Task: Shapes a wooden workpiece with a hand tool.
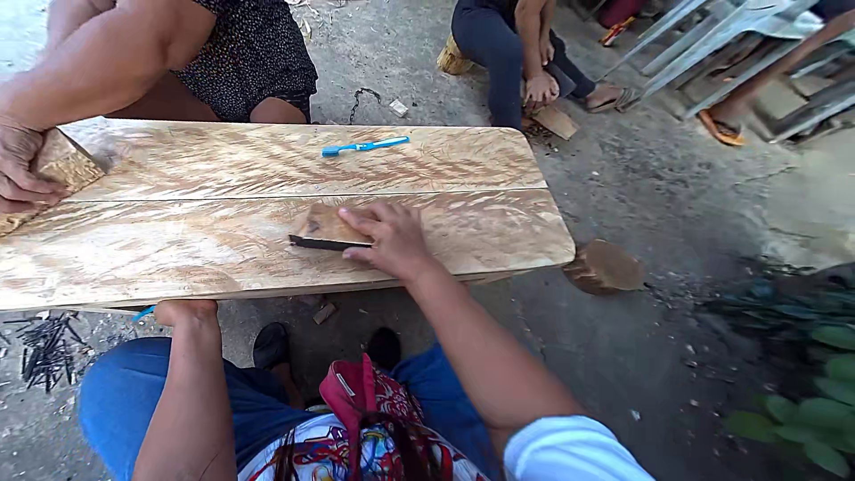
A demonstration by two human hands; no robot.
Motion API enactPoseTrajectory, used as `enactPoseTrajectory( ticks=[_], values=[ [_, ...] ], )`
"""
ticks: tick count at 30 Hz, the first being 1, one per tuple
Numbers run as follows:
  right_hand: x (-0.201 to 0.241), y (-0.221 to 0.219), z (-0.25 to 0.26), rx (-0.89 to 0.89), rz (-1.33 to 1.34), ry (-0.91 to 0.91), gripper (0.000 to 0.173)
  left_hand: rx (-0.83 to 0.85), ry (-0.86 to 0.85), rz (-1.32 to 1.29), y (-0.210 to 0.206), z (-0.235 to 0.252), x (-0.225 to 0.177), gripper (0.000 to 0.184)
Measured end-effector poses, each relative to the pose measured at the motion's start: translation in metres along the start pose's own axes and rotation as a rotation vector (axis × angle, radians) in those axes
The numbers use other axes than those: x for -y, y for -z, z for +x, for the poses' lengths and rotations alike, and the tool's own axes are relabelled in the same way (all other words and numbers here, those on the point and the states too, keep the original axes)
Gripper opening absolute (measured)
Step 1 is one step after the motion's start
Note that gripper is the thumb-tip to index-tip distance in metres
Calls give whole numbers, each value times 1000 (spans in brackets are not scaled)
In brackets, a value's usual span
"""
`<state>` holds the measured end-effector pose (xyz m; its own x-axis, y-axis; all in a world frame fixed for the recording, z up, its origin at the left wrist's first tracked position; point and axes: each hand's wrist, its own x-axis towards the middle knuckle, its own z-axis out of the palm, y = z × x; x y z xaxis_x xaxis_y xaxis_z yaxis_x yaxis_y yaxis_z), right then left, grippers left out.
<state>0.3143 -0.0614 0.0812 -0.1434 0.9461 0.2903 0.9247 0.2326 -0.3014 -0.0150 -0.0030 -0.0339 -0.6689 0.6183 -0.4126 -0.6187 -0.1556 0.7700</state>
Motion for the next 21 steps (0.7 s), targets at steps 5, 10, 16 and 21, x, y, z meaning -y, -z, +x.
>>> enactPoseTrajectory(
  ticks=[5, 10, 16, 21],
  values=[
    [90, -21, 56, 277, 75, 86, 62, 12, 20, -46, -5, -5, -4, 62],
    [5, 15, 26, 171, 51, -81, 60, 51, 44, -45, -4, -6, -6, 64],
    [-182, 92, -50, 54, -131, -641, 73, 58, 50, -72, -4, -8, -3, 62],
    [-189, 100, -50, 54, -127, -737, 73, 60, 55, -112, -2, -4, 0, 63]
  ],
)
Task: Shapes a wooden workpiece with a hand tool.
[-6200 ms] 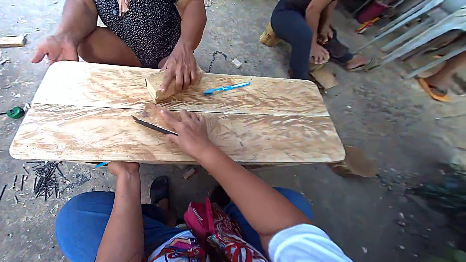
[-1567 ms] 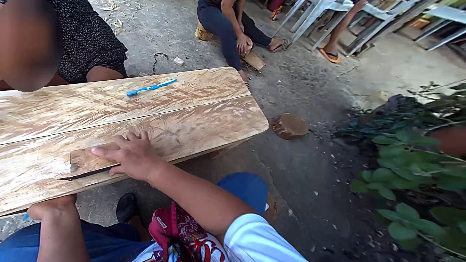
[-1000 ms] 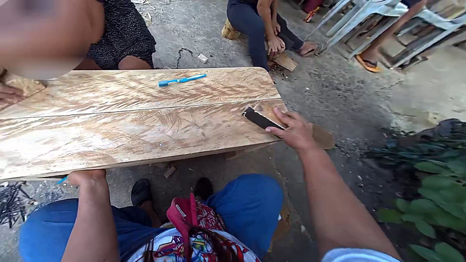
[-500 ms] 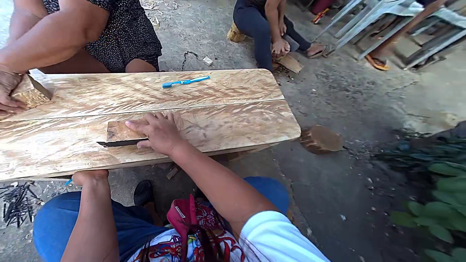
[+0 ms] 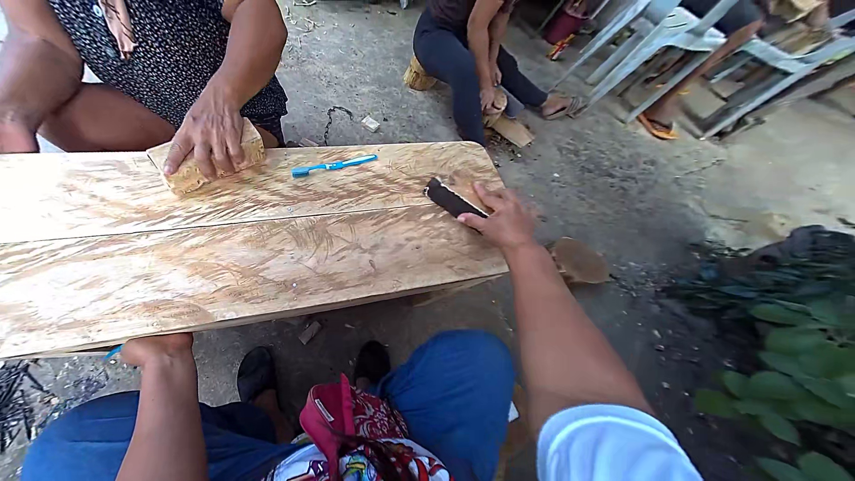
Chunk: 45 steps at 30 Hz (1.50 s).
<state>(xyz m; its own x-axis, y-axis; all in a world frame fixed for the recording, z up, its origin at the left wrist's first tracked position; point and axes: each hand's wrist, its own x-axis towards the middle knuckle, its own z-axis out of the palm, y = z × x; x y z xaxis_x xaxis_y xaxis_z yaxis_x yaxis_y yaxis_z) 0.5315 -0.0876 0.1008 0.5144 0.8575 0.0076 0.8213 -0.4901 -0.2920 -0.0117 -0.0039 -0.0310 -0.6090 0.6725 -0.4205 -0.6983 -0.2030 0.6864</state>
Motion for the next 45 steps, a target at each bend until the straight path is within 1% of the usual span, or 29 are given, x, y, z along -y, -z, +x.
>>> enactPoseTrajectory(
  ticks=[2, 4, 5, 7, 8, 9, 10, 11, 13, 15, 19, 21, 22, 23, 25, 27, 29, 31, 33, 34, 35, 37, 39, 42, 43, 44, 45],
  values=[
    [38, -15, -11, -20, 26, 219, 70, 16, 11, -1, 0, 0, 0, 64],
    [96, -41, -29, -39, 79, 446, 68, 40, 8, 16, 3, 1, 0, 65],
    [131, -54, -40, -24, 100, 524, 66, 52, 5, 16, 4, 2, -1, 65],
    [194, -72, -57, 33, 102, 659, 64, 74, 2, 10, 5, 2, -2, 64],
    [216, -76, -61, 74, 90, 713, 63, 75, -5, 13, 5, 1, -2, 64],
    [230, -76, -62, 137, 71, 742, 63, 64, -11, 20, 5, 0, -4, 63],
    [234, -72, -60, 185, 64, 753, 63, 52, -17, 32, 5, -1, -5, 63],
    [230, -69, -59, 205, 72, 747, 62, 45, -21, 47, 5, -2, -6, 62],
    [202, -59, -50, 173, 95, 689, 62, 57, -20, 64, 5, -3, -7, 60],
    [152, -43, -37, 125, 88, 556, 62, 65, -13, 58, 2, -4, -7, 59],
    [26, -9, -7, 24, 13, 218, 68, 19, -16, 64, 0, -7, -6, 62],
    [-16, 0, 1, 3, 12, 111, 73, 4, -17, 70, -1, -8, -6, 63],
    [-23, 1, 1, -8, 17, 90, 73, -18, -22, 64, -2, -9, -6, 62],
    [-21, 0, 0, -15, 14, 84, 73, -32, -28, 53, -4, -10, -6, 61],
    [7, -7, -4, -31, 18, 139, 71, -43, -33, 42, -6, -9, -4, 59],
    [55, -24, -10, -34, 34, 283, 68, -68, -36, 37, -7, -9, -4, 56],
    [116, -46, -20, -25, 65, 445, 66, -73, -32, 31, -6, -6, -4, 57],
    [176, -63, -34, 3, 94, 569, 63, -84, -37, 24, -6, -5, -3, 58],
    [216, -70, -45, 63, 84, 658, 62, -97, -41, 28, -7, -5, -3, 57],
    [224, -70, -47, 99, 74, 695, 62, -91, -41, 32, -7, -6, -3, 58],
    [223, -70, -48, 112, 71, 721, 62, -93, -41, 33, -6, -7, -3, 57],
    [199, -64, -45, 86, 84, 725, 62, -112, -45, 37, -6, -5, -3, 56],
    [147, -54, -36, 41, 81, 656, 64, -122, -43, 34, -5, -3, -3, 55],
    [52, -31, -19, 6, 49, 522, 70, -111, -24, 26, -7, -5, -2, 55],
    [31, -25, -15, 12, 56, 485, 72, -118, -18, 22, -9, -6, -2, 55],
    [21, -21, -13, 14, 65, 464, 72, -125, -15, 20, -9, -7, -2, 55],
    [22, -19, -13, 13, 65, 449, 72, -130, -14, 19, -10, -7, -2, 54]
  ],
)
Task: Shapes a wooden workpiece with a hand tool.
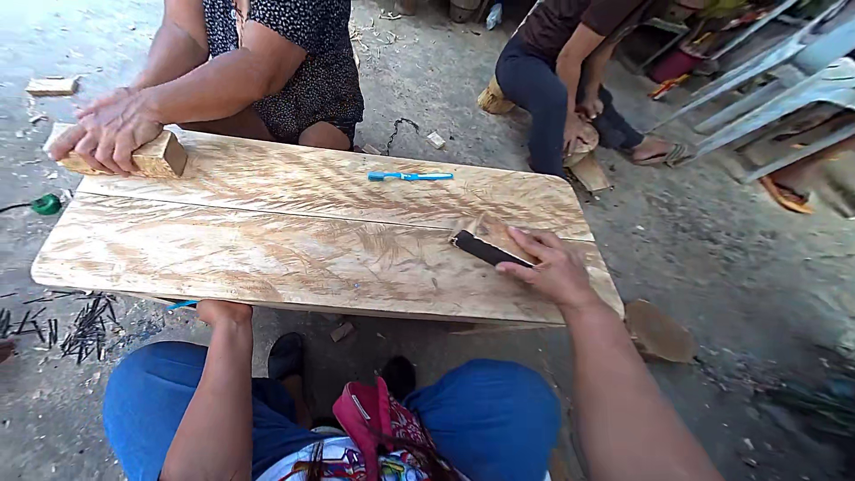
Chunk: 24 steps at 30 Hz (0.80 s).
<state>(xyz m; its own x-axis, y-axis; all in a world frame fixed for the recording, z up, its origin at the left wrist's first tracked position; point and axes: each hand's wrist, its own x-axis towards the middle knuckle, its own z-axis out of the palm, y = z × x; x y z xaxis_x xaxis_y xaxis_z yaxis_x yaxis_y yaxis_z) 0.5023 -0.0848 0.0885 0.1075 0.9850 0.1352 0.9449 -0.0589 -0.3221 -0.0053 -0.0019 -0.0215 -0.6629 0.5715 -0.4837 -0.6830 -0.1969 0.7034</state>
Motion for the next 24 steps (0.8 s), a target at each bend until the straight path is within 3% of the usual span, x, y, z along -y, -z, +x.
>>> enactPoseTrajectory(
  ticks=[2, 5, 8, 12, 15, 17, 19, 24],
  values=[
    [21, -5, 10, 1, 4, 17, 71, -17, -5, -10, -3, 1, 1, 52],
    [85, -33, 44, -12, 52, 240, 64, -26, -1, -21, -3, 1, 0, 51],
    [190, -75, 84, 43, 79, 462, 61, -30, 11, -27, -3, 2, 1, 51],
    [350, -118, 107, 242, 95, 559, 63, -30, -7, -29, -3, 4, 2, 51],
    [406, -121, 104, 363, 68, 581, 63, -27, -7, -16, -2, 4, 1, 51],
    [398, -113, 100, 388, 69, 576, 63, -38, -5, -10, -2, 2, -1, 52],
    [358, -102, 90, 321, 104, 563, 62, -29, 1, -9, -4, -2, -2, 53],
    [170, -64, 51, 81, 55, 425, 65, -55, 22, -45, -3, -4, -2, 51]
  ],
)
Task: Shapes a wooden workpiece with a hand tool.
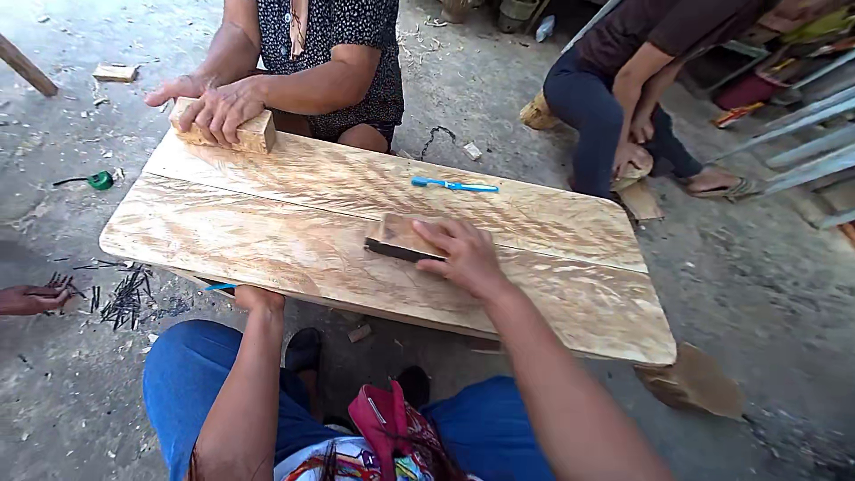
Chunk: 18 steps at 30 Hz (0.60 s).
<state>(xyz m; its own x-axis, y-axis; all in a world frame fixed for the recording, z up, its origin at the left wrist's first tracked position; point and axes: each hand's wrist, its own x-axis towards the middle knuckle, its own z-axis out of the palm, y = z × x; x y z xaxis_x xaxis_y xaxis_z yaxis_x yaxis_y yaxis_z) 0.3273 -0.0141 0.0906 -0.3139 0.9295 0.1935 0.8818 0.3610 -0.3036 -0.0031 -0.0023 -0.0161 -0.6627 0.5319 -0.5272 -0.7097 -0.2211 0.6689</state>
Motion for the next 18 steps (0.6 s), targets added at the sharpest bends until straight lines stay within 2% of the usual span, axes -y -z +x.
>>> enactPoseTrajectory(
  ticks=[2, 3, 5, 7, 11, 15, 18],
  values=[
    [-47, 18, -35, -32, -12, -67, 68, -19, 6, -9, -2, 1, 2, 51],
    [-56, 21, -43, -57, -18, -69, 71, -24, 9, -14, -3, 1, 2, 51],
    [-45, 18, -36, -71, -11, -57, 73, -38, 12, -13, -4, -1, 1, 50],
    [-10, 6, -5, -55, 14, -7, 66, -59, 18, -5, -7, -2, 2, 50],
    [101, -46, 85, -40, 41, 142, 61, -93, 11, -2, -9, 1, 2, 48],
    [218, -78, 160, 185, 70, 146, 62, -82, 18, 1, -8, 1, 1, 49],
    [244, -77, 174, 275, 69, 149, 63, -77, 15, -16, -8, 1, 0, 49]
  ],
)
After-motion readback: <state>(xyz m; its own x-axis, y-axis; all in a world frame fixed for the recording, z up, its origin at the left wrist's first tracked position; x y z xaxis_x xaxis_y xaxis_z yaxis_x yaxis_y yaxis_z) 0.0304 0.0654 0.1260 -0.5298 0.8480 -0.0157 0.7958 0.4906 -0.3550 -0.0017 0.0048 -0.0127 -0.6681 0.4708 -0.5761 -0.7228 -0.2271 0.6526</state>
